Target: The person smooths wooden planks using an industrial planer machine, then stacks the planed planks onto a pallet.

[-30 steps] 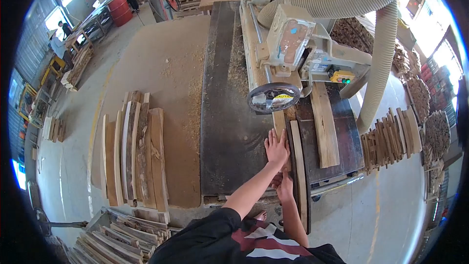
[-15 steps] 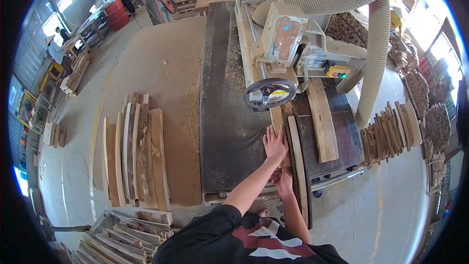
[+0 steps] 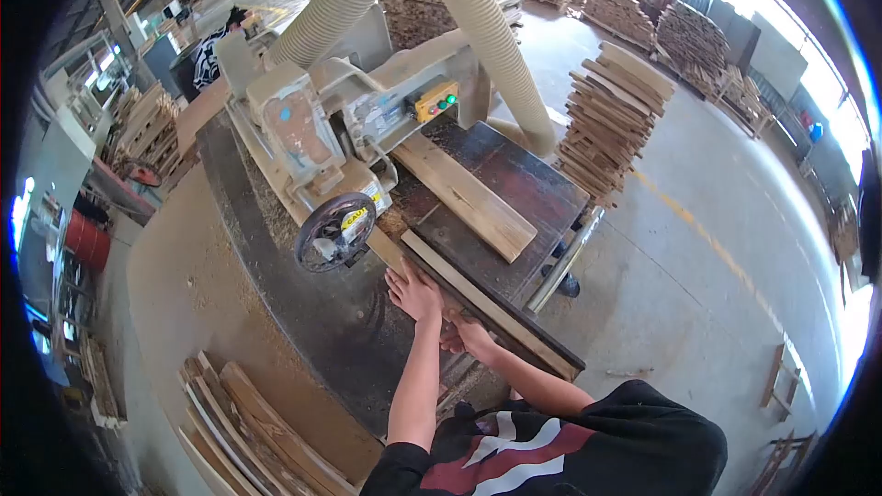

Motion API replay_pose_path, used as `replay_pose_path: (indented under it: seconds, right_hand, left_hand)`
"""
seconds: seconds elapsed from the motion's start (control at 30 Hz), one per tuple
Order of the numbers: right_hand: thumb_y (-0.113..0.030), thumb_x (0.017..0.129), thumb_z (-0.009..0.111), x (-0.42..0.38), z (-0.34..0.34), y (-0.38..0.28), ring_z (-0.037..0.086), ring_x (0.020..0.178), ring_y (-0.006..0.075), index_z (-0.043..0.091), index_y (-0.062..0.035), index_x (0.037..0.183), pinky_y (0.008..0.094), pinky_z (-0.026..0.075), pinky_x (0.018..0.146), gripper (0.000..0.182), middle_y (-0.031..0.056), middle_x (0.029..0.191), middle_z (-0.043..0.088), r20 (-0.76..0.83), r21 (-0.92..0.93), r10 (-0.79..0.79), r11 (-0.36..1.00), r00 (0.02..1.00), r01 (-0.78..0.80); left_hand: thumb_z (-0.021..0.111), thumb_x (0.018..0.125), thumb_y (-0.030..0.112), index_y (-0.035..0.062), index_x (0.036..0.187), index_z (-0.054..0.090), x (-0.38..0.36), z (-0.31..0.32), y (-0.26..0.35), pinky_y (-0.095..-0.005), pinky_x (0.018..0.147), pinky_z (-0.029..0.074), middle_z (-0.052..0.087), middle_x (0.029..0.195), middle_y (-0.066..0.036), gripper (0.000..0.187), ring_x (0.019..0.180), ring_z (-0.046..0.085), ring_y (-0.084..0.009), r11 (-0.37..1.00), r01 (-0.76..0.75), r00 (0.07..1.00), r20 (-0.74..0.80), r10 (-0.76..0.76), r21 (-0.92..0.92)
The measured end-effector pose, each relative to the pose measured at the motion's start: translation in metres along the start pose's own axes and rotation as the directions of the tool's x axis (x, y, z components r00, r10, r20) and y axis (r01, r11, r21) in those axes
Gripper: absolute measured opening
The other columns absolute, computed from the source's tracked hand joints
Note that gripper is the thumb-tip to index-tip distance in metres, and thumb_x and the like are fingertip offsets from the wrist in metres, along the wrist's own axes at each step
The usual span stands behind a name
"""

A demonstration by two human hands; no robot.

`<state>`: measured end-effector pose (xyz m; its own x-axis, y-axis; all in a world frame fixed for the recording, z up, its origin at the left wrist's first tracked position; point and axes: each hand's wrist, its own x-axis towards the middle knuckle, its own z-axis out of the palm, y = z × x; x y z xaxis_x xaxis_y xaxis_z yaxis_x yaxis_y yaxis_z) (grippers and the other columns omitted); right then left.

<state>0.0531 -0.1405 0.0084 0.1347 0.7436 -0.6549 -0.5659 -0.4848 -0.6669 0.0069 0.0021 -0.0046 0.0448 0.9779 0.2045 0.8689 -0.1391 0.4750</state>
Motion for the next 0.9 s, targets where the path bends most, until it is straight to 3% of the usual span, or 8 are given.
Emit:
replay_pose_path:
  seconds: [0.23, 0.3, 0.63, 0.73, 0.9]
  right_hand:
    - [-0.054, 0.103, 0.048, 0.005, 0.001, 0.003, 0.072, 0.067, 0.0231, 0.057, 0.0006, 0.111, 0.0337, 0.056, 0.054, 0.055, 0.0147, 0.083, 0.072, -0.025, 0.035, 0.027, 0.999, 0.999, -0.026]
    - [-0.057, 0.101, 0.050, 0.004, 0.001, 0.004, 0.071, 0.068, 0.0222, 0.062, 0.0011, 0.100, 0.0325, 0.054, 0.056, 0.059, 0.0133, 0.083, 0.072, -0.054, 0.003, 0.025, 1.000, 0.998, -0.025]
    - [-0.054, 0.102, 0.050, 0.009, 0.000, 0.008, 0.070, 0.067, 0.0223, 0.061, 0.0003, 0.103, 0.0335, 0.056, 0.058, 0.055, 0.0141, 0.081, 0.071, -0.035, 0.032, -0.027, 0.999, 0.999, 0.028]
    - [-0.050, 0.103, 0.050, 0.010, 0.003, 0.006, 0.071, 0.065, 0.0259, 0.054, -0.0016, 0.106, 0.0346, 0.056, 0.053, 0.048, 0.0178, 0.082, 0.071, -0.047, 0.051, 0.023, 0.999, 0.999, -0.021]
    - [-0.048, 0.103, 0.052, 0.010, 0.002, 0.006, 0.069, 0.062, 0.0251, 0.055, 0.0000, 0.100, 0.0345, 0.055, 0.052, 0.049, 0.0172, 0.077, 0.069, -0.064, 0.068, 0.015, 0.998, 0.998, -0.010]
  left_hand:
    - [0.042, 0.103, 0.035, 0.0178, 0.155, 0.036, 0.000, -0.003, -0.001, -0.0565, 0.116, 0.025, 0.029, 0.159, -0.027, 0.056, 0.148, 0.025, -0.0419, 1.000, -0.009, 1.000, -0.016, 0.009, 0.004]
    - [0.042, 0.102, 0.035, 0.0176, 0.155, 0.036, 0.000, -0.004, 0.000, -0.0563, 0.116, 0.025, 0.029, 0.159, -0.027, 0.056, 0.148, 0.025, -0.0419, 1.000, -0.005, 1.000, -0.010, 0.005, 0.004]
    - [0.044, 0.101, 0.035, 0.0181, 0.154, 0.039, 0.002, -0.004, 0.000, -0.0557, 0.116, 0.024, 0.030, 0.158, -0.027, 0.057, 0.149, 0.024, -0.0404, 1.000, 0.018, 1.000, -0.001, -0.018, -0.009]
    - [0.045, 0.100, 0.035, 0.0187, 0.154, 0.039, 0.001, -0.004, 0.002, -0.0553, 0.116, 0.024, 0.030, 0.158, -0.027, 0.057, 0.149, 0.024, -0.0399, 1.000, 0.027, 1.000, -0.003, -0.027, -0.005]
    - [0.050, 0.098, 0.034, 0.0190, 0.154, 0.039, 0.000, -0.011, 0.003, -0.0546, 0.116, 0.024, 0.033, 0.157, -0.027, 0.059, 0.149, 0.025, -0.0395, 0.999, 0.033, 0.999, -0.021, -0.034, -0.023]
